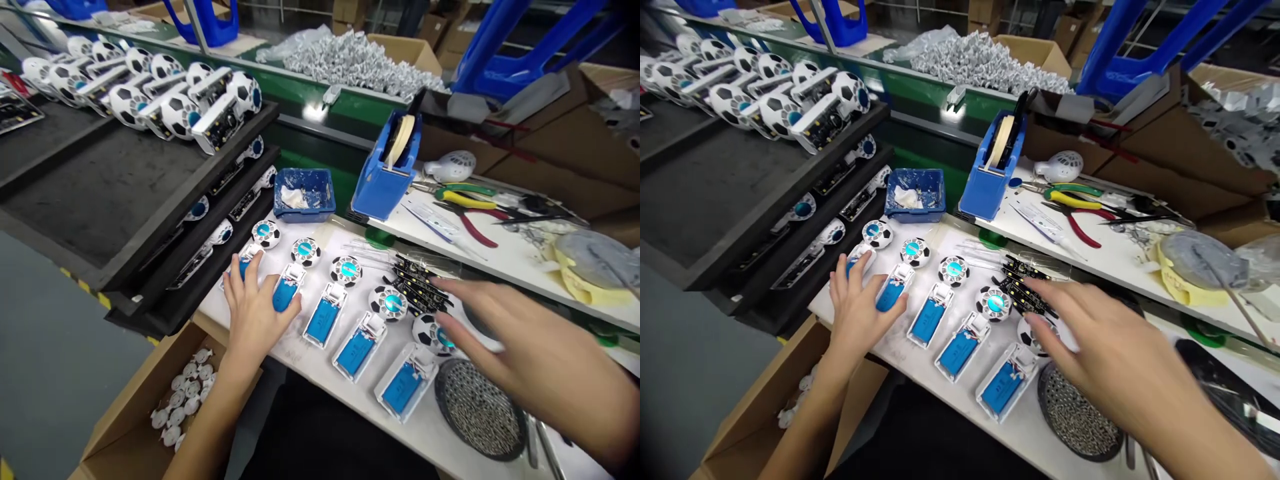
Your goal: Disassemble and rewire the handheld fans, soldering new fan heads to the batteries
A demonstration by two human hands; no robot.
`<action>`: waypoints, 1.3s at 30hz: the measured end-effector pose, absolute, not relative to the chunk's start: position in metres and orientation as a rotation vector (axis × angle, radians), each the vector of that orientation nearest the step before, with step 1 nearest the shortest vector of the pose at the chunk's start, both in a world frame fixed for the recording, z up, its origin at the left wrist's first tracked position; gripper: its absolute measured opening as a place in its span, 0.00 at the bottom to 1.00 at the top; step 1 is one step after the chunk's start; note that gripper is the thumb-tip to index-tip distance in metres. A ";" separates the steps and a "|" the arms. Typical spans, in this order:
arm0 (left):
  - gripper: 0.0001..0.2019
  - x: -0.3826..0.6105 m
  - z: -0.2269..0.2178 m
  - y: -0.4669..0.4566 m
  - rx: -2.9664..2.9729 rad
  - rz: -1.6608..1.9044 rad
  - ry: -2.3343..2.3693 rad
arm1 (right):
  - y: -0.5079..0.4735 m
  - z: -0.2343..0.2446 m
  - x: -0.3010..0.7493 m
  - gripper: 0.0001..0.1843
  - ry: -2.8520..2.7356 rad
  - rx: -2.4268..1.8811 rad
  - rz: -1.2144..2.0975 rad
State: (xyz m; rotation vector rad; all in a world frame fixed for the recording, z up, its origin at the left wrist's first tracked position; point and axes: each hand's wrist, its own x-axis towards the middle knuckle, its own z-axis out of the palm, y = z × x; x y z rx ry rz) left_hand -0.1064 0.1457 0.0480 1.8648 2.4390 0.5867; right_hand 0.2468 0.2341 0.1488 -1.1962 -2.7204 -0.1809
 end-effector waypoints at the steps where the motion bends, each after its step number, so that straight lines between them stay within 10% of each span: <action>1: 0.16 -0.110 0.048 0.147 1.868 0.592 2.454 | 0.244 0.144 0.226 0.28 -2.791 -1.128 -0.211; 15: 0.20 -0.140 0.055 0.152 1.926 0.766 2.455 | 0.338 0.108 0.100 0.31 -3.202 -0.375 0.358; 20: 0.15 -0.106 0.066 0.135 2.159 1.247 2.046 | 0.336 0.102 0.075 0.34 -3.099 -0.549 0.347; 30: 0.32 -0.012 0.046 0.127 2.087 0.734 1.542 | 0.282 0.134 0.214 0.28 -3.114 -1.012 0.131; 39: 0.26 -0.037 0.034 0.133 2.115 0.875 1.763 | 0.223 0.111 0.289 0.33 -2.986 -1.389 0.330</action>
